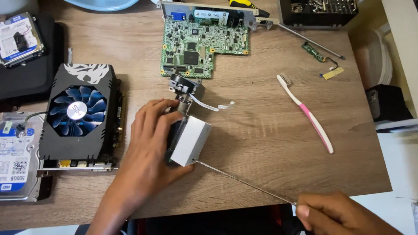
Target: The person cleans a small black fan and heatsink assembly using a toothbrush and a screwdriver. They brush the fan blades and use the screwdriver to scrape and clean the heatsink fins. The person also handles a motherboard and a graphics card on the table.
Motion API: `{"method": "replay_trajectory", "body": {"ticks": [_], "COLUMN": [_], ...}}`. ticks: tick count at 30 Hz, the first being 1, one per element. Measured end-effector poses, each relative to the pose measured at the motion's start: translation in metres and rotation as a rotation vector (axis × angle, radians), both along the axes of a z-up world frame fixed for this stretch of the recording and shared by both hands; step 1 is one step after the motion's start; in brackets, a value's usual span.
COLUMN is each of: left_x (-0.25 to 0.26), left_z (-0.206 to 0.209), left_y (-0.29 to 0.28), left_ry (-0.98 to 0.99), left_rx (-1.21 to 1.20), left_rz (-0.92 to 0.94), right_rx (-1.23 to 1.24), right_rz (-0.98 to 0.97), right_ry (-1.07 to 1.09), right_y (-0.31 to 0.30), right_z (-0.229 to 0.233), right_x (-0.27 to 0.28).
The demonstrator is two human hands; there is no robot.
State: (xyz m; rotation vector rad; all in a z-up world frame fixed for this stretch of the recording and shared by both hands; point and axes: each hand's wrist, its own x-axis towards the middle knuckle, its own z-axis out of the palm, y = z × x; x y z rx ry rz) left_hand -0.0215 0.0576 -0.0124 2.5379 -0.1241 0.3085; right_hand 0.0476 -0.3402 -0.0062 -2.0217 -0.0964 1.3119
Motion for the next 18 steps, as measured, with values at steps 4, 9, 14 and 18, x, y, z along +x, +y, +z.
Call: {"method": "replay_trajectory", "body": {"ticks": [4, 9, 14, 18], "left_x": [0.002, 0.003, 0.005, 0.006], "left_z": [-0.01, -0.004, -0.003, -0.002], "left_y": [-0.002, -0.002, -0.003, -0.003], "left_ry": [0.043, 0.038, 0.039, 0.044], "left_rx": [0.138, 0.127, 0.176, 0.188], "left_rz": [0.054, 0.051, 0.063, 0.079], "right_rx": [-0.333, -0.022, -0.143, -0.127], "right_rz": [0.234, 0.687, 0.827, 0.268], "right_ry": [-0.499, -1.723, -1.976, -1.274], "right_y": [-0.012, 0.028, 0.037, 0.02], "right_z": [-0.021, -0.001, 0.01, 0.0], "right_x": [-0.012, -0.023, -0.028, -0.024]}}
